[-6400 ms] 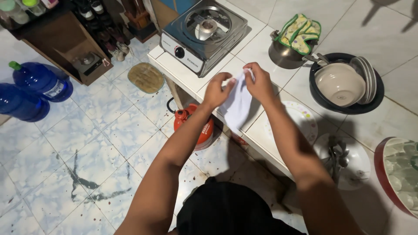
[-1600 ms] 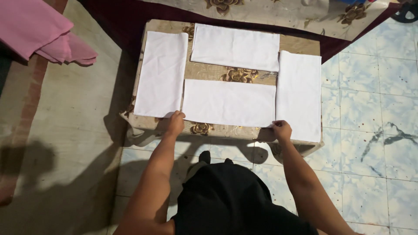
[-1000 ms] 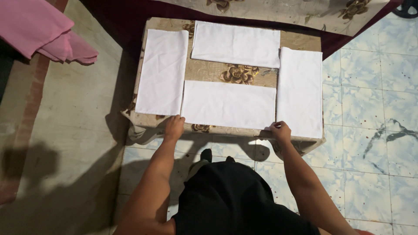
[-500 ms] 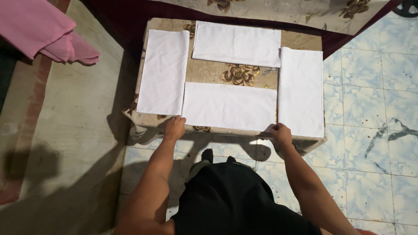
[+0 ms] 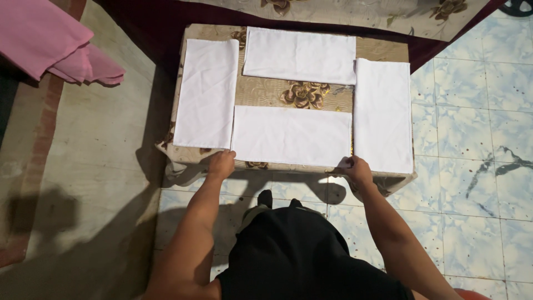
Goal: The person sets a dining table by folding white napkins and placing them on a floral tablecloth. They then retrieve floral-patterned plates from a kitchen counter and place one on each napkin. The person makes separate trips between the kitchen and the table for each item type.
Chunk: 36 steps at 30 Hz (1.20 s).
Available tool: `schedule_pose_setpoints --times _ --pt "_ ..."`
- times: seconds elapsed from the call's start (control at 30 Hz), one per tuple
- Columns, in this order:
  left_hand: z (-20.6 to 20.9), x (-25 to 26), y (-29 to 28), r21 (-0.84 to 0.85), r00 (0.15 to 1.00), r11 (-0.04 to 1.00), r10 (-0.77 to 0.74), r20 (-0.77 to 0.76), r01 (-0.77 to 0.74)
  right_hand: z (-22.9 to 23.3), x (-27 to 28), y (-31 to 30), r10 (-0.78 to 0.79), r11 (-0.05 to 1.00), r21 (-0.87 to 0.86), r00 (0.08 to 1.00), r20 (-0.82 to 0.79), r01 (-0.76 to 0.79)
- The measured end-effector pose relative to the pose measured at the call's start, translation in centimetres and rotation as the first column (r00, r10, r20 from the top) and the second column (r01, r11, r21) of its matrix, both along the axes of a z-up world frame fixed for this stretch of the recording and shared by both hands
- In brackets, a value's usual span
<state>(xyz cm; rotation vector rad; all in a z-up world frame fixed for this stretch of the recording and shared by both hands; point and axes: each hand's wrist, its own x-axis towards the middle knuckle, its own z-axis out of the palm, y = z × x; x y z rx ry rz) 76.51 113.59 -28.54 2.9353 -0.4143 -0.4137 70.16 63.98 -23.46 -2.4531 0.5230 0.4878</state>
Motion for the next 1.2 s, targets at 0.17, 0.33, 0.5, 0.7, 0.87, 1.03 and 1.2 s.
schedule_pose_setpoints --times 0.17,0.33,0.5,0.7,0.87,1.03,1.2 --pt "-0.3 -0.2 0.2 -0.010 1.000 1.000 0.011 0.015 -0.011 -5.0 0.6 -2.5 0.093 0.986 -0.142 0.996 0.007 -0.091" --pt "-1.1 0.0 0.4 -0.034 1.000 0.999 0.027 0.007 -0.027 -4.6 0.6 -2.0 0.071 0.978 -0.199 0.997 0.015 -0.066" --pt "0.4 -0.2 0.3 -0.017 0.993 0.998 0.063 0.103 -0.062 -5.2 0.6 -2.7 0.053 0.979 -0.199 0.999 0.004 -0.051" --pt "1.4 2.9 -2.3 -0.293 0.906 0.953 0.194 0.377 -0.082 -1.5 1.9 -0.4 0.237 0.961 -0.207 0.928 0.288 -0.181" --pt "9.3 5.8 -7.3 -0.483 0.934 0.875 0.148 0.325 0.029 3.0 4.4 3.5 0.201 0.980 -0.070 0.911 0.361 -0.188" --pt "14.6 8.8 -13.3 -0.501 0.966 0.852 -0.023 0.259 0.155 10.9 4.8 7.2 0.123 0.988 0.028 0.890 0.439 -0.150" --pt "18.6 9.2 -20.8 -0.504 0.943 0.797 -0.264 0.203 0.332 14.3 1.5 5.7 0.062 0.996 0.024 0.865 0.498 -0.085"
